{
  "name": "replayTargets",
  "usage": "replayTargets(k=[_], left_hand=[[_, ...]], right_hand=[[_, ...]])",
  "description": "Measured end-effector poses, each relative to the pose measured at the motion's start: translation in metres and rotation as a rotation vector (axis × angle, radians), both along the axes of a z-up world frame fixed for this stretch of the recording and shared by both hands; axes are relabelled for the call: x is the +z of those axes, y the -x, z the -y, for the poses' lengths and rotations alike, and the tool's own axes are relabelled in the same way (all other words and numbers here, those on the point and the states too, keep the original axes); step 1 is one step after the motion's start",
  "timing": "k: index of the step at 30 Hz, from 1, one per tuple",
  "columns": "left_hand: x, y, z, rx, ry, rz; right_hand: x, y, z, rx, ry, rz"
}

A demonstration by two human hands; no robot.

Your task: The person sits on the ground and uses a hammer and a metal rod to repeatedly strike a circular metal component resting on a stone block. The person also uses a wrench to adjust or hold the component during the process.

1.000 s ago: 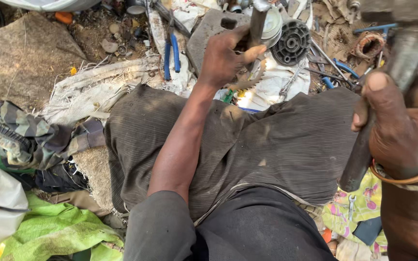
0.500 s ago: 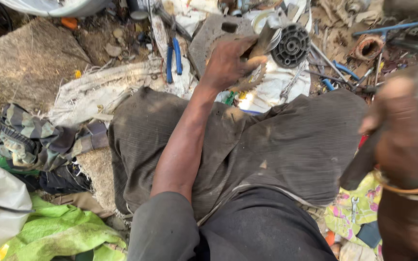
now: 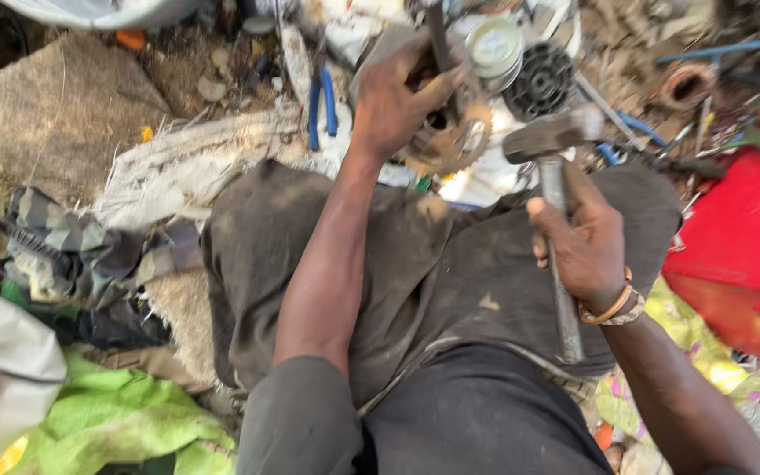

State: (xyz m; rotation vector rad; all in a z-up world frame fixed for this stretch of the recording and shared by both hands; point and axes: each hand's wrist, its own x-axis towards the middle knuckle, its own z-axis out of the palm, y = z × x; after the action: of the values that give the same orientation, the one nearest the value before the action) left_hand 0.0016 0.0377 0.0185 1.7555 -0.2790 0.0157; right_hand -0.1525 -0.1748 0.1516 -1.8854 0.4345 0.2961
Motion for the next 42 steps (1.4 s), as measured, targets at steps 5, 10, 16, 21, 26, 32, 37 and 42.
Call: replayTargets(k=[5,10,16,21,26,32,37,42], left_hand=[[0.006,0.001,0.014,-0.143,0.134,-0.063],[0.006,0.008,0.022,-0.182,-0.097,-0.031],[-0.005,0.010,0.028,-0.185,-0.115,-0.022],[-0.014,0.018,0.032,-0.192,-0.082,0.233],[-0.012,0.021,0.031,-0.154,-0.050,0.372],[-0.008,0.021,0.029,-0.230,-0.110,0.015],[-0.005,0.002,-0.005,-0.074,0.090,0.334],[0.006,-0.012,-0.087,0.287,-0.378,0.331]], right_hand=[[-0.015,0.020,0.018,-0.183,-0.076,0.009],[-0.008,0.025,0.023,-0.186,-0.087,0.030],[0.020,0.031,0.016,-0.116,0.036,0.127],[0.056,0.034,0.018,-0.039,0.086,0.481],[0.072,0.009,0.015,0.013,-0.002,0.665],[0.049,-0.014,-0.002,0.096,0.063,0.381],[-0.017,0.019,0.020,-0.339,-0.285,0.309],[-0.155,0.046,0.059,-0.506,-0.636,-0.194]])
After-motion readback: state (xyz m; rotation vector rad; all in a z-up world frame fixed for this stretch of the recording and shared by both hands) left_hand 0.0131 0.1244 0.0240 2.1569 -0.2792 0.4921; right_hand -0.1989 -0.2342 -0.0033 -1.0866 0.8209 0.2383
